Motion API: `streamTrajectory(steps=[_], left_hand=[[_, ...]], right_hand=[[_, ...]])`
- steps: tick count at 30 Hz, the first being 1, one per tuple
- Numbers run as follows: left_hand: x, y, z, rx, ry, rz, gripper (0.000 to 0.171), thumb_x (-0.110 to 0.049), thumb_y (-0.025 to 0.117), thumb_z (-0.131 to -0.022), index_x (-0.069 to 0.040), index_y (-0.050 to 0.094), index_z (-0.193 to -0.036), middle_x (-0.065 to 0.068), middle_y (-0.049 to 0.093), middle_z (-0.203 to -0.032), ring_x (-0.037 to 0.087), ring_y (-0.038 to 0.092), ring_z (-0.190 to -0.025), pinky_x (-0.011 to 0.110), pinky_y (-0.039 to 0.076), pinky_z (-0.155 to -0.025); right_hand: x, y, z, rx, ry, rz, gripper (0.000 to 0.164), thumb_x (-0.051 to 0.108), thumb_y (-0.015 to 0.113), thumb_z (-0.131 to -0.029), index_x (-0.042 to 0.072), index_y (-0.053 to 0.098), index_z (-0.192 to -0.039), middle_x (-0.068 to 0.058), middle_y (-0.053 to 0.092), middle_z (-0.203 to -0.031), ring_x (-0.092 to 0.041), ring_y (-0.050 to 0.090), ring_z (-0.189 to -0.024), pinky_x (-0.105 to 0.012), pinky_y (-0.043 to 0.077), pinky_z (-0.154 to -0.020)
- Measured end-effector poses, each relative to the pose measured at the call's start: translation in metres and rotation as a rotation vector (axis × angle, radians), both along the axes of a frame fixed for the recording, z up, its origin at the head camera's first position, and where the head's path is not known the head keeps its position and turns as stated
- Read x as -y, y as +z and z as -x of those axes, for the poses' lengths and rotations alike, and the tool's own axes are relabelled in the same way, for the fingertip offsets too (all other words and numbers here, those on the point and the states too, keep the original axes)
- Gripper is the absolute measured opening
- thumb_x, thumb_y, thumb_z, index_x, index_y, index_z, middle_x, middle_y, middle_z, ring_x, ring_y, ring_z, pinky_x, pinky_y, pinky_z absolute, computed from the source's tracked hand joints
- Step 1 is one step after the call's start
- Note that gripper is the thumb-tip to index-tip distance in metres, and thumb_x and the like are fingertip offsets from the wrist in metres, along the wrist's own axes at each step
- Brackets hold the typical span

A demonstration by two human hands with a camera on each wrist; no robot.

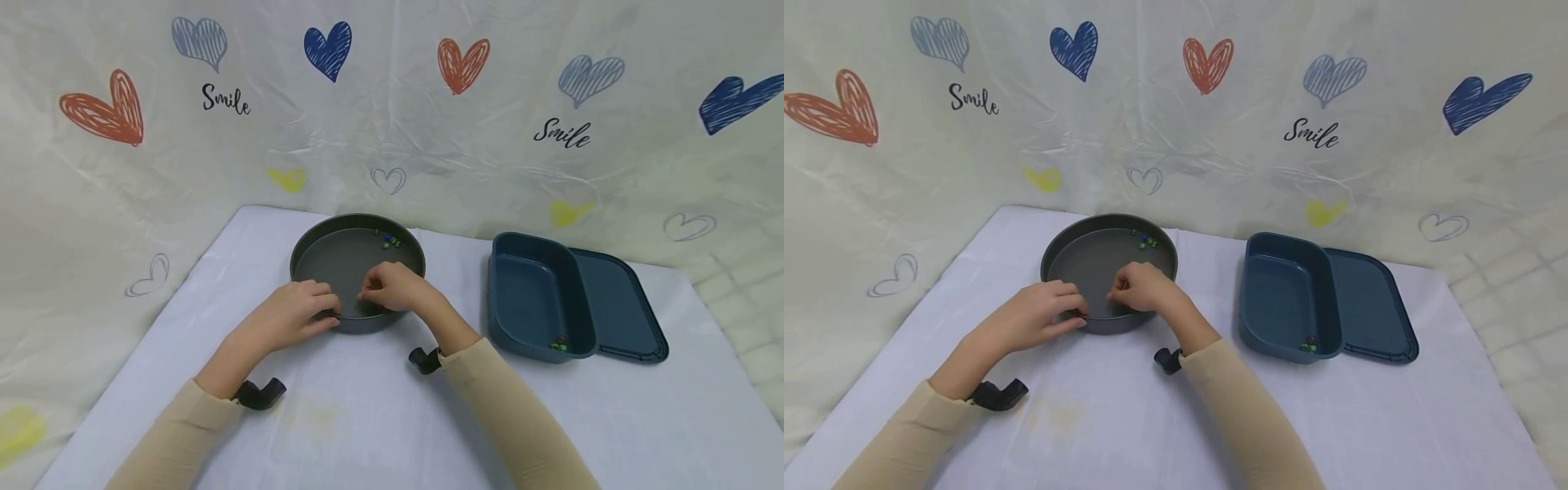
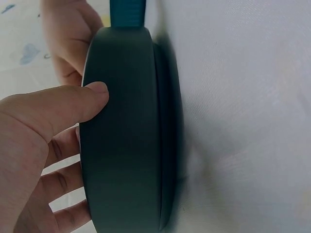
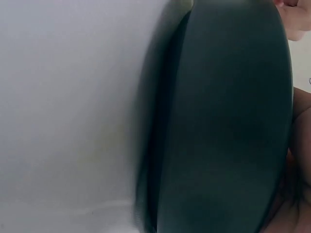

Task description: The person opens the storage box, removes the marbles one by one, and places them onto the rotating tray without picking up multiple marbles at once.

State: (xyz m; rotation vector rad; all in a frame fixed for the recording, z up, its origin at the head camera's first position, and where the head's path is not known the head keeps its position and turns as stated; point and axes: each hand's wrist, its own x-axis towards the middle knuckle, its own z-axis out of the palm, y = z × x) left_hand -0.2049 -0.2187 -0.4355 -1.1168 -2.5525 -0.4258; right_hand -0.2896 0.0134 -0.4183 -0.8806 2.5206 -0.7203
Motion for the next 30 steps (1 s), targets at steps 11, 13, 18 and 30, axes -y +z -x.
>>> streamTrajectory(steps=[11,13,18,30], left_hand=[[-0.001,0.001,-0.002,0.009,0.010,0.013,0.010,-0.024,0.079,-0.087,-0.022,0.071,-0.093,-0.010,0.061,-0.087,0.010,0.056,-0.075,0.029,0.049,-0.066],[-0.001,0.001,-0.002,0.007,0.008,0.012,0.010,-0.024,0.079,-0.086,-0.022,0.071,-0.093,-0.010,0.061,-0.087,0.010,0.056,-0.075,0.029,0.049,-0.066],[-0.001,0.001,-0.002,0.012,0.005,0.012,0.010,-0.024,0.078,-0.087,-0.022,0.071,-0.093,-0.010,0.061,-0.088,0.010,0.057,-0.076,0.029,0.050,-0.067],[0.000,0.000,-0.002,0.012,0.011,0.007,0.010,-0.024,0.079,-0.087,-0.023,0.070,-0.091,-0.012,0.061,-0.087,0.009,0.056,-0.076,0.028,0.049,-0.067]], right_hand=[[0.001,0.003,-0.004,-0.029,-0.033,-0.040,0.017,0.032,0.071,-0.094,0.018,0.071,-0.085,0.005,0.066,-0.073,-0.012,0.058,-0.065,-0.027,0.047,-0.062],[-0.002,0.004,-0.003,-0.024,-0.034,-0.006,0.017,0.033,0.070,-0.094,0.018,0.072,-0.086,0.003,0.067,-0.073,-0.013,0.060,-0.064,-0.028,0.048,-0.061],[-0.017,0.009,-0.005,0.073,-0.095,0.164,0.018,0.034,0.068,-0.095,0.016,0.072,-0.095,-0.007,0.071,-0.086,-0.017,0.066,-0.070,-0.031,0.054,-0.066],[-0.098,0.035,-0.035,-0.003,-0.226,0.334,0.013,0.031,0.068,-0.096,0.018,0.070,-0.100,-0.006,0.069,-0.091,-0.026,0.067,-0.076,-0.042,0.055,-0.071]])
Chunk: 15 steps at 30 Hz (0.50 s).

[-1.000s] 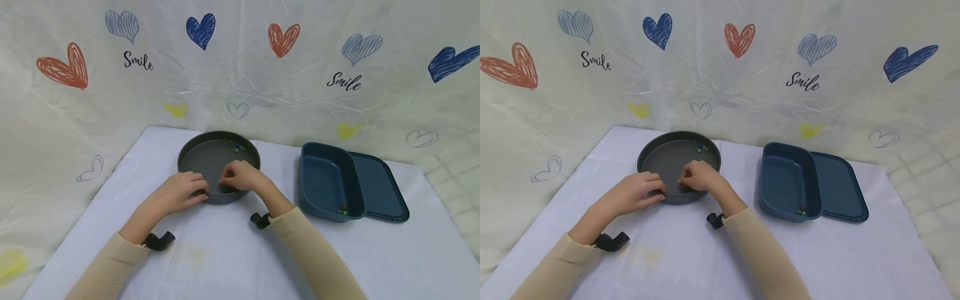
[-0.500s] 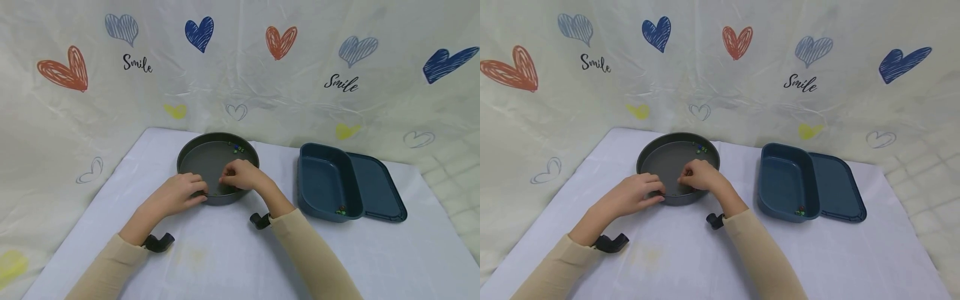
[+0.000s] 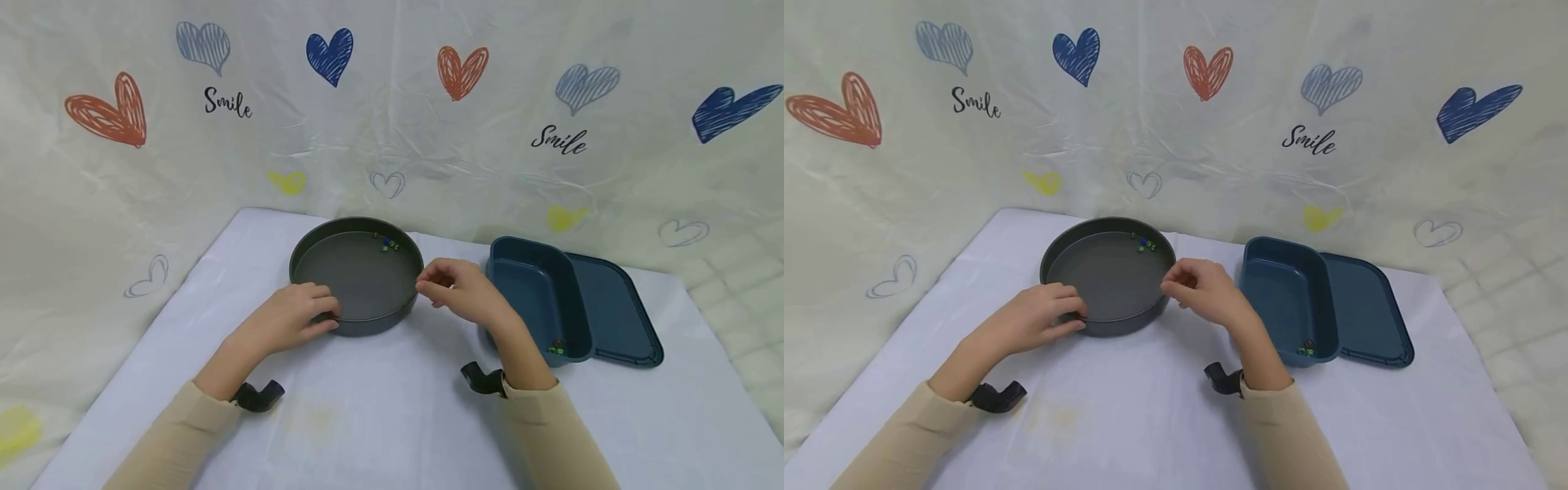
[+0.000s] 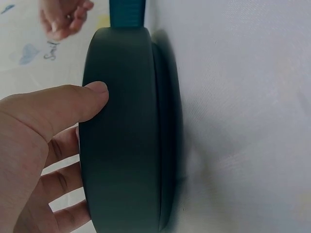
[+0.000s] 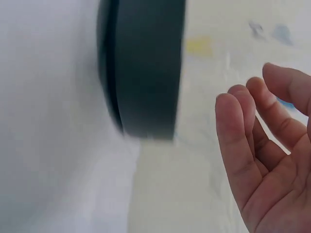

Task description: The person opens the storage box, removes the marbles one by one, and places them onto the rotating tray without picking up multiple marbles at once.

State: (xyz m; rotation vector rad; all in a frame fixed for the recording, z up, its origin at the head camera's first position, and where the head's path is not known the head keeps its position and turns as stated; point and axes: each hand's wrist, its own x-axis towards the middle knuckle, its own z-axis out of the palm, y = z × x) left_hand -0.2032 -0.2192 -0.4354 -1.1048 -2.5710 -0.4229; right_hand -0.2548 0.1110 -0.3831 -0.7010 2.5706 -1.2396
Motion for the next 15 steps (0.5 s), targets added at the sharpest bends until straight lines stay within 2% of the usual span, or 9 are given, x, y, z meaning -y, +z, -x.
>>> streamTrajectory(steps=[3,8,15], left_hand=[[-0.001,0.001,0.001,0.001,0.004,0.009,0.010,-0.024,0.079,-0.087,-0.023,0.070,-0.092,-0.012,0.062,-0.088,0.009,0.057,-0.077,0.028,0.049,-0.067],[-0.001,0.002,0.001,0.003,0.010,0.021,0.011,-0.025,0.079,-0.087,-0.024,0.070,-0.092,-0.011,0.062,-0.088,0.008,0.057,-0.076,0.028,0.049,-0.068],[-0.003,0.000,-0.003,0.001,0.021,0.027,0.012,-0.026,0.080,-0.086,-0.025,0.069,-0.091,-0.011,0.059,-0.085,0.007,0.053,-0.074,0.027,0.048,-0.066]], right_hand=[[-0.029,0.004,-0.002,-0.028,-0.061,-0.011,0.023,0.037,0.067,-0.096,0.016,0.070,-0.104,-0.005,0.068,-0.092,-0.027,0.067,-0.077,-0.040,0.055,-0.072],[-0.068,0.003,-0.006,-0.021,-0.144,-0.016,0.031,0.040,0.066,-0.096,0.011,0.067,-0.108,-0.009,0.067,-0.094,-0.033,0.067,-0.081,-0.036,0.056,-0.074],[-0.106,0.008,-0.007,-0.084,-0.189,-0.207,0.031,0.045,0.061,-0.098,0.017,0.067,-0.110,-0.004,0.069,-0.101,-0.021,0.064,-0.083,-0.037,0.052,-0.074]])
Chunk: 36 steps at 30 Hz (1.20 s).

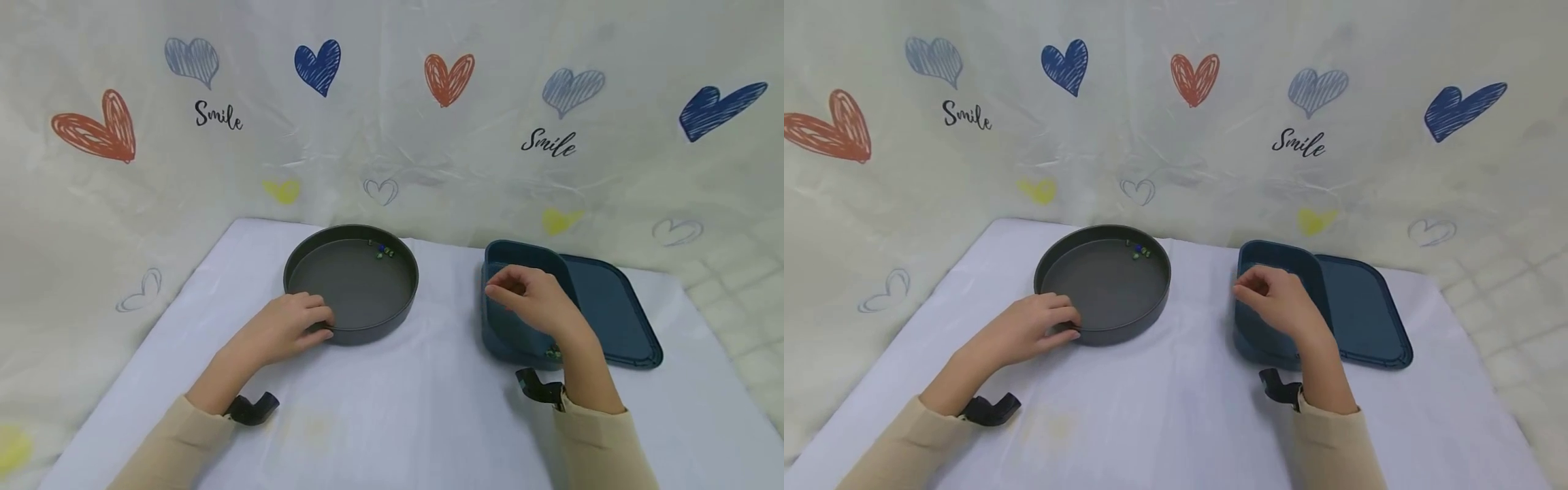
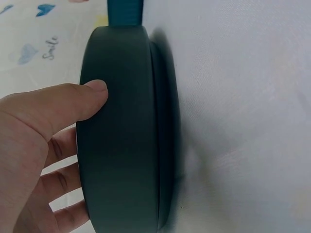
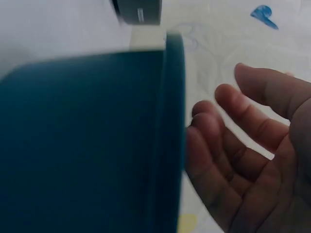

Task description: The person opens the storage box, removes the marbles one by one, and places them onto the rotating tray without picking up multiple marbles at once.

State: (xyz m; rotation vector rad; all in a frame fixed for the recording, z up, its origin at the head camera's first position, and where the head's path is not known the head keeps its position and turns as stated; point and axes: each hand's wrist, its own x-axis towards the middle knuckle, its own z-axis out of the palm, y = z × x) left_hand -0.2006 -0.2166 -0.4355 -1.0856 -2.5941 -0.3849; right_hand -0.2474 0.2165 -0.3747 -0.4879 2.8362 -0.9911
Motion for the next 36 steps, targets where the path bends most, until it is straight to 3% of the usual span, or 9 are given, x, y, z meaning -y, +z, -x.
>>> streamTrajectory(steps=[7,14,19,27,36], left_hand=[[0.000,-0.002,-0.002,-0.003,0.013,-0.019,0.012,-0.025,0.080,-0.085,-0.025,0.069,-0.090,-0.011,0.059,-0.084,0.007,0.053,-0.074,0.028,0.048,-0.066],[0.000,-0.001,-0.001,-0.001,0.016,-0.010,0.012,-0.026,0.080,-0.085,-0.025,0.070,-0.090,-0.010,0.059,-0.085,0.008,0.054,-0.073,0.029,0.048,-0.067],[0.000,0.000,-0.001,0.012,0.024,-0.007,0.012,-0.026,0.080,-0.085,-0.025,0.069,-0.090,-0.009,0.059,-0.085,0.009,0.054,-0.074,0.029,0.048,-0.067],[0.000,0.000,0.000,0.005,0.015,-0.005,0.011,-0.026,0.080,-0.086,-0.025,0.070,-0.090,-0.011,0.058,-0.086,0.009,0.054,-0.074,0.029,0.047,-0.067],[-0.001,0.001,-0.001,0.010,0.010,-0.003,0.011,-0.026,0.080,-0.086,-0.024,0.070,-0.091,-0.010,0.060,-0.086,0.010,0.055,-0.075,0.030,0.048,-0.068]], right_hand=[[-0.019,0.003,0.006,-0.023,-0.048,-0.157,0.037,0.050,0.055,-0.100,0.017,0.066,-0.113,-0.005,0.067,-0.107,-0.023,0.060,-0.094,-0.041,0.050,-0.079],[-0.027,-0.001,0.009,0.109,-0.017,-0.264,0.045,0.048,0.057,-0.099,0.011,0.064,-0.124,-0.013,0.067,-0.119,-0.032,0.062,-0.107,-0.050,0.051,-0.084],[-0.034,-0.003,0.012,0.179,0.020,-0.353,0.050,0.045,0.059,-0.098,0.007,0.060,-0.130,-0.019,0.065,-0.121,-0.035,0.063,-0.106,-0.051,0.051,-0.081],[-0.040,-0.009,0.011,0.247,0.044,-0.407,0.052,0.040,0.065,-0.095,0.004,0.058,-0.132,-0.028,0.062,-0.126,-0.043,0.060,-0.111,-0.054,0.050,-0.083],[-0.043,-0.016,0.009,0.289,0.040,-0.435,0.048,0.037,0.070,-0.091,0.006,0.061,-0.127,-0.025,0.062,-0.125,-0.041,0.058,-0.112,-0.052,0.050,-0.081]])
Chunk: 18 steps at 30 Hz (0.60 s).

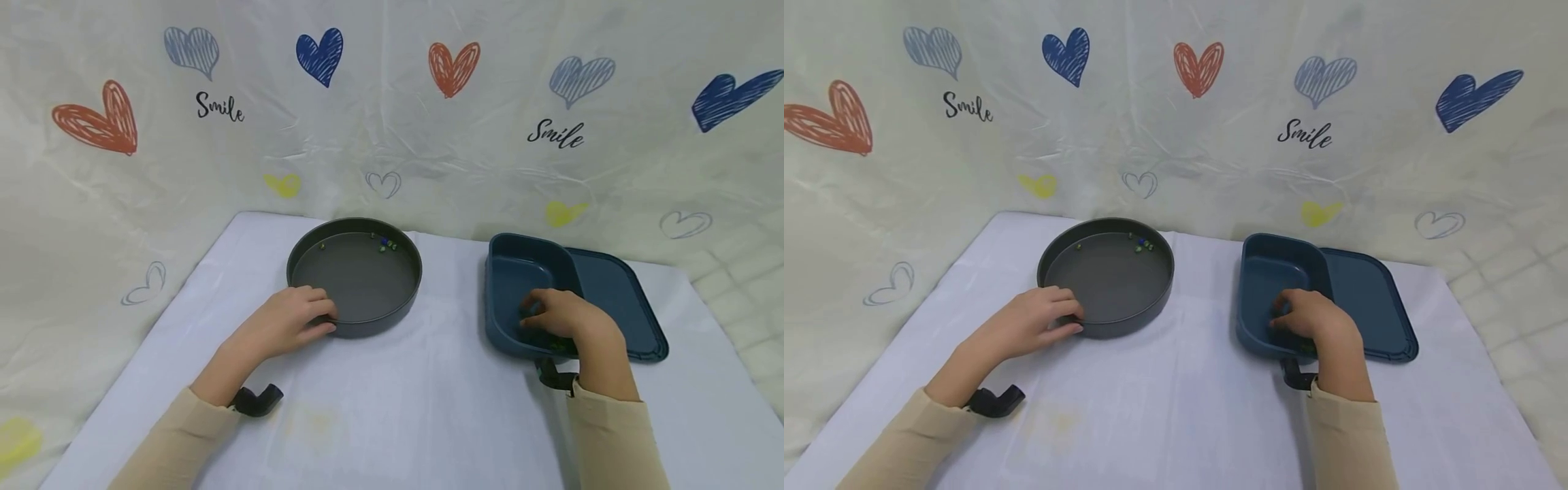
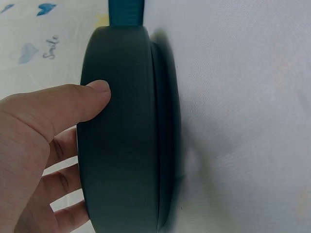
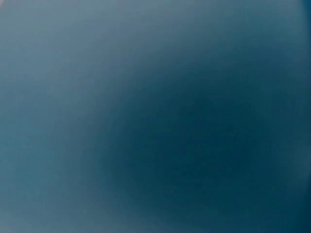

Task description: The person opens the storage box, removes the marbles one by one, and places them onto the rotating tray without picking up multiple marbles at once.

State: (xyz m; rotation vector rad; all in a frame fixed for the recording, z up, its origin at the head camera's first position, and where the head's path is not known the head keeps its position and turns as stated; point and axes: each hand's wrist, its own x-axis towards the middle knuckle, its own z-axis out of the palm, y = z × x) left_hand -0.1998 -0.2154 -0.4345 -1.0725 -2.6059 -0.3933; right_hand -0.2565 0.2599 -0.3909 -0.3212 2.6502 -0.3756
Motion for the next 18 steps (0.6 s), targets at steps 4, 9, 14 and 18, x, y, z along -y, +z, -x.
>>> streamTrajectory(steps=[4,9,14,18], left_hand=[[-0.0005,0.0002,0.0009,0.000,0.000,0.006,0.011,-0.026,0.080,-0.086,-0.024,0.070,-0.092,-0.010,0.060,-0.086,0.010,0.055,-0.076,0.030,0.048,-0.068],[-0.0007,0.0000,0.0007,0.007,0.003,0.007,0.011,-0.026,0.079,-0.086,-0.024,0.071,-0.092,-0.011,0.060,-0.087,0.010,0.056,-0.076,0.030,0.048,-0.069],[-0.0004,-0.0005,0.0005,0.007,0.007,0.005,0.011,-0.025,0.080,-0.086,-0.024,0.071,-0.092,-0.011,0.059,-0.086,0.010,0.055,-0.075,0.030,0.048,-0.068],[-0.0004,-0.0014,0.0013,0.002,0.004,0.006,0.011,-0.025,0.080,-0.086,-0.024,0.071,-0.092,-0.011,0.059,-0.086,0.010,0.055,-0.075,0.030,0.048,-0.068]], right_hand=[[-0.0001,0.0003,-0.0003,0.001,-0.008,-0.005,0.048,0.036,0.072,-0.090,0.005,0.062,-0.126,-0.025,0.062,-0.125,-0.039,0.058,-0.110,-0.051,0.050,-0.080],[0.0006,0.0011,-0.0009,0.009,-0.007,-0.007,0.047,0.034,0.072,-0.090,0.005,0.062,-0.126,-0.025,0.061,-0.125,-0.037,0.059,-0.108,-0.051,0.049,-0.080],[0.0012,-0.0001,-0.0006,0.020,-0.017,-0.014,0.049,0.034,0.074,-0.089,0.006,0.062,-0.127,-0.025,0.060,-0.126,-0.035,0.058,-0.106,-0.050,0.049,-0.079],[0.0010,-0.0006,-0.0011,0.033,-0.021,-0.016,0.049,0.032,0.075,-0.088,0.006,0.062,-0.127,-0.027,0.058,-0.129,-0.036,0.057,-0.106,-0.049,0.049,-0.078]])
